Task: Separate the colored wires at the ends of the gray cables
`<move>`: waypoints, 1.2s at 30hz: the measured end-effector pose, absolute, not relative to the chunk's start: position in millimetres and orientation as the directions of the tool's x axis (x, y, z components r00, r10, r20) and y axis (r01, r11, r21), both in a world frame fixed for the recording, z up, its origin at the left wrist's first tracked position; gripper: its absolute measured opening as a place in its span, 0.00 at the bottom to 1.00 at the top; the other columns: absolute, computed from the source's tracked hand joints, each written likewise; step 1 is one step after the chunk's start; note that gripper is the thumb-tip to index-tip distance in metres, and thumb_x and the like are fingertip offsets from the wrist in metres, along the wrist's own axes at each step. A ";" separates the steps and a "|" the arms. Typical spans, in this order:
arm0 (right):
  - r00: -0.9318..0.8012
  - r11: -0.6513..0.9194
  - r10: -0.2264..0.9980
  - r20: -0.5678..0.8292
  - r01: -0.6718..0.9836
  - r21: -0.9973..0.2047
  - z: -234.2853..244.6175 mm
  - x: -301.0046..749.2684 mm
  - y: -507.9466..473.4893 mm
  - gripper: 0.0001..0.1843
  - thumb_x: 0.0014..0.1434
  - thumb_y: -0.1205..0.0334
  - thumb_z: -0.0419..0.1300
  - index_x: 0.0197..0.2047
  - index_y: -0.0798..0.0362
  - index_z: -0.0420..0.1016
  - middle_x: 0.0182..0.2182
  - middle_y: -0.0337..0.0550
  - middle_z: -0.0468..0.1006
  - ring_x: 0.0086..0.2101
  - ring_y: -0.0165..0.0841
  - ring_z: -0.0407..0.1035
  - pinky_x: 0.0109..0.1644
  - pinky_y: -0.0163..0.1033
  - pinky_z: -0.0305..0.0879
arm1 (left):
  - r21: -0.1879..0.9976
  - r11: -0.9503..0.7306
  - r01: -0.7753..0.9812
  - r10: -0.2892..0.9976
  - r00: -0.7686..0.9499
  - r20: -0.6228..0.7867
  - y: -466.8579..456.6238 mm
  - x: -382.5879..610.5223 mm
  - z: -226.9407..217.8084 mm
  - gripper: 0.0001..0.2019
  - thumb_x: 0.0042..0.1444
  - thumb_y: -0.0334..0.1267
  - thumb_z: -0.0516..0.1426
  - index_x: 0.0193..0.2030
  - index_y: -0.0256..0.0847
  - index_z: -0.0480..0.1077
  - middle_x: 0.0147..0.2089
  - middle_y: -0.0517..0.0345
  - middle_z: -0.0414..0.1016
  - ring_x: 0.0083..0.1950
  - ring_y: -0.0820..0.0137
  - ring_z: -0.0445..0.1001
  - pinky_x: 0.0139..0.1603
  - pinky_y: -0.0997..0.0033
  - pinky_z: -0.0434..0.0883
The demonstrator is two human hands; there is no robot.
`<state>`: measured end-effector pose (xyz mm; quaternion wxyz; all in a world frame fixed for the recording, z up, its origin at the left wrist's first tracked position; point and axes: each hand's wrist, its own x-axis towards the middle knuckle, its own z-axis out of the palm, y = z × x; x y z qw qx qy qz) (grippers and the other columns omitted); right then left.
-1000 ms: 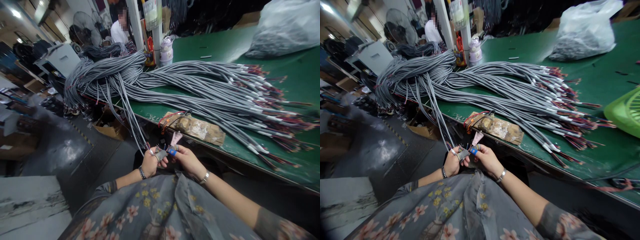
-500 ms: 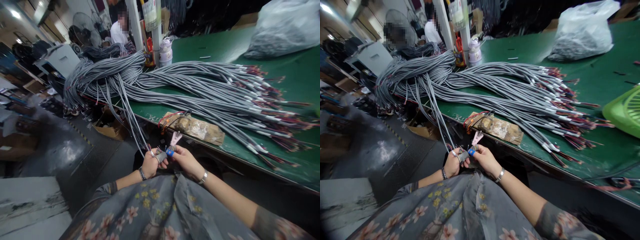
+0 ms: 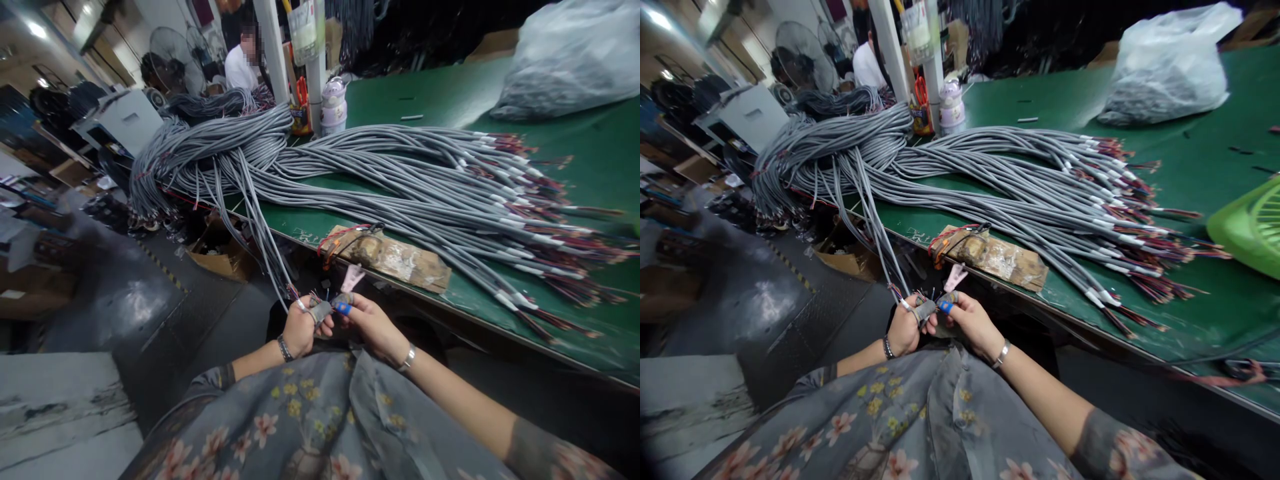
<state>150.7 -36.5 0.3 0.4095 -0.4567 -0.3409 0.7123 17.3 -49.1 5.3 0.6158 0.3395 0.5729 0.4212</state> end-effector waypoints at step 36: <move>-0.431 -0.579 0.804 -0.410 -0.411 -0.704 2.0 169.1 -24.5 0.18 0.36 0.53 0.74 0.27 0.53 0.74 0.25 0.38 0.74 0.25 0.27 0.65 0.29 0.34 0.63 | 0.874 0.477 -0.097 0.875 0.143 -0.462 -50.2 13.8 5.0 0.16 0.35 0.47 0.64 0.19 0.38 0.64 0.14 0.61 0.67 0.12 0.79 0.60 0.13 0.79 0.57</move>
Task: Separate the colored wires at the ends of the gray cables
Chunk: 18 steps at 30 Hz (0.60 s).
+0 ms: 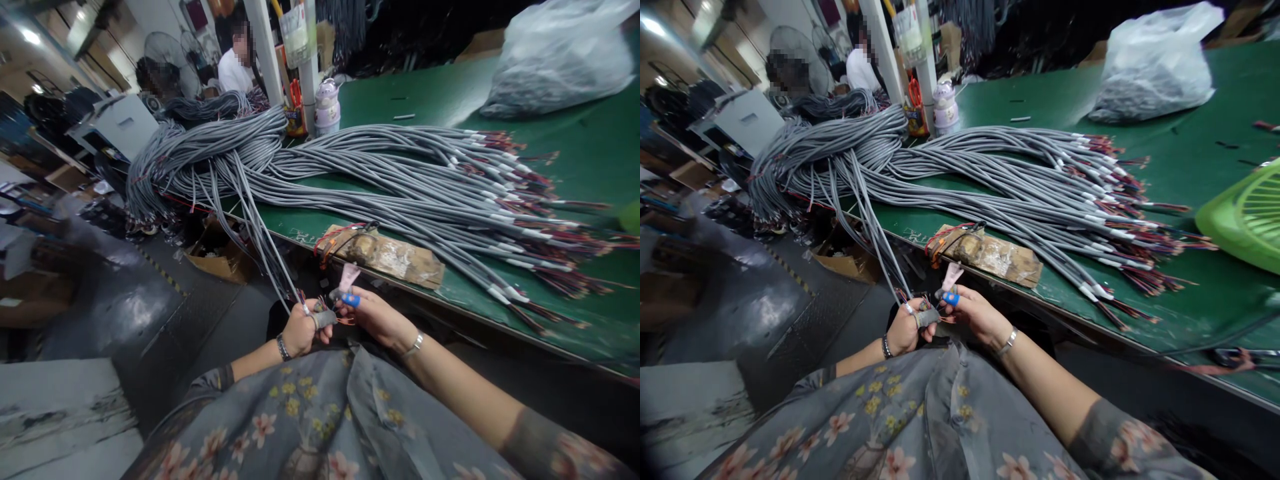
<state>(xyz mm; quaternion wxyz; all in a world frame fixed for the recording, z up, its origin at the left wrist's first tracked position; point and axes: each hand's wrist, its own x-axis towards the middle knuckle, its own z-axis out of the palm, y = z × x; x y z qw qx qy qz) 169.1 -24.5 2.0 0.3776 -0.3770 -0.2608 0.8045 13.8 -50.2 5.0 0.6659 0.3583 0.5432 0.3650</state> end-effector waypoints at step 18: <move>-0.467 -0.424 0.826 -0.316 -0.144 -0.894 9.4 161.0 -22.7 0.14 0.41 0.56 0.69 0.22 0.55 0.71 0.19 0.36 0.71 0.21 0.27 0.62 0.28 0.35 0.56 | 0.870 0.493 0.022 0.843 0.233 -0.484 -49.2 14.3 11.0 0.15 0.36 0.45 0.64 0.17 0.38 0.65 0.12 0.62 0.64 0.11 0.79 0.58 0.12 0.79 0.55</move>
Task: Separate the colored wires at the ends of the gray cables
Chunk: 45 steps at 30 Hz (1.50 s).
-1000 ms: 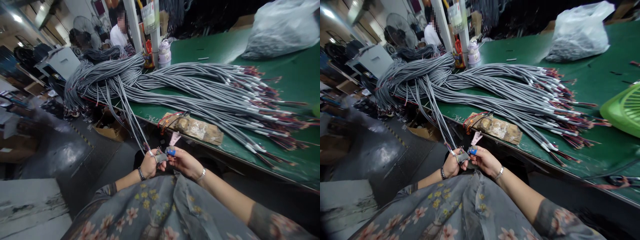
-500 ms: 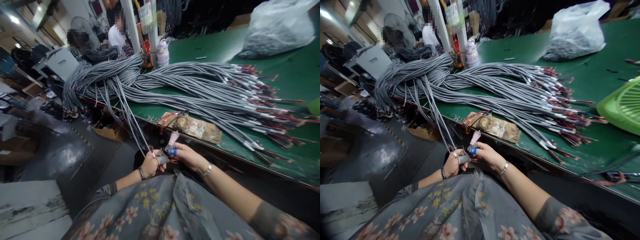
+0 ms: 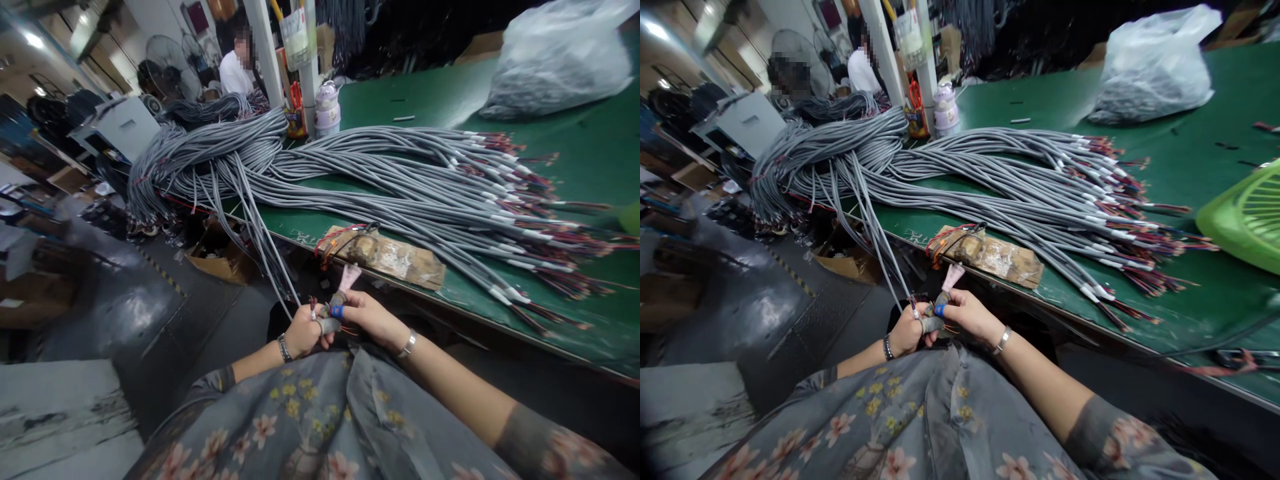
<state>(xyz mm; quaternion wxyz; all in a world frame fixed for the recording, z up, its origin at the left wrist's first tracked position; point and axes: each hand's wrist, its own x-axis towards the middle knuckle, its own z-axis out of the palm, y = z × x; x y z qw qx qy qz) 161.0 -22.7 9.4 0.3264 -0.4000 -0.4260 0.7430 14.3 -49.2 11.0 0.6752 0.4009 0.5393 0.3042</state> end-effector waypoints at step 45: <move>-0.228 -0.417 0.906 -0.358 -0.637 -0.649 -3.2 153.9 3.2 0.25 0.38 0.36 0.68 0.28 0.50 0.76 0.24 0.39 0.74 0.25 0.31 0.64 0.28 0.36 0.61 | 0.819 0.530 -0.218 0.846 0.209 -0.491 -32.8 27.7 17.1 0.17 0.31 0.47 0.64 0.21 0.37 0.66 0.12 0.63 0.64 0.11 0.79 0.56 0.11 0.79 0.52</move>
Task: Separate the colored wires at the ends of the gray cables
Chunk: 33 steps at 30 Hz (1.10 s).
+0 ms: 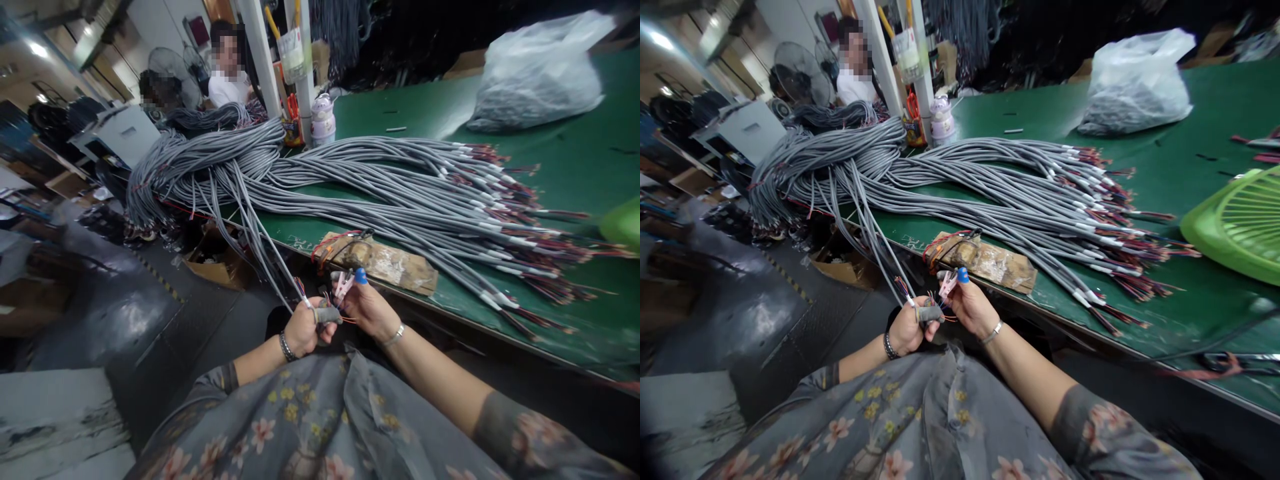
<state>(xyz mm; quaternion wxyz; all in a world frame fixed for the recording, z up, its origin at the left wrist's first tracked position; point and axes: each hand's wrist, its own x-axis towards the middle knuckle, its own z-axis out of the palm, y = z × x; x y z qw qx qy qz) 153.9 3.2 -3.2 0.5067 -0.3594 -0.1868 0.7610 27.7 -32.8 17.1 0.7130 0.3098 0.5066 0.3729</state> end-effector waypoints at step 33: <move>-0.180 -0.367 0.923 -0.341 -0.681 -0.634 -7.0 154.8 1.9 0.20 0.40 0.43 0.71 0.27 0.51 0.79 0.23 0.37 0.77 0.25 0.27 0.67 0.28 0.33 0.65 | 0.846 0.460 -0.270 0.888 0.144 -0.437 -36.9 30.7 20.6 0.17 0.32 0.48 0.65 0.19 0.36 0.67 0.12 0.62 0.64 0.11 0.80 0.56 0.11 0.79 0.52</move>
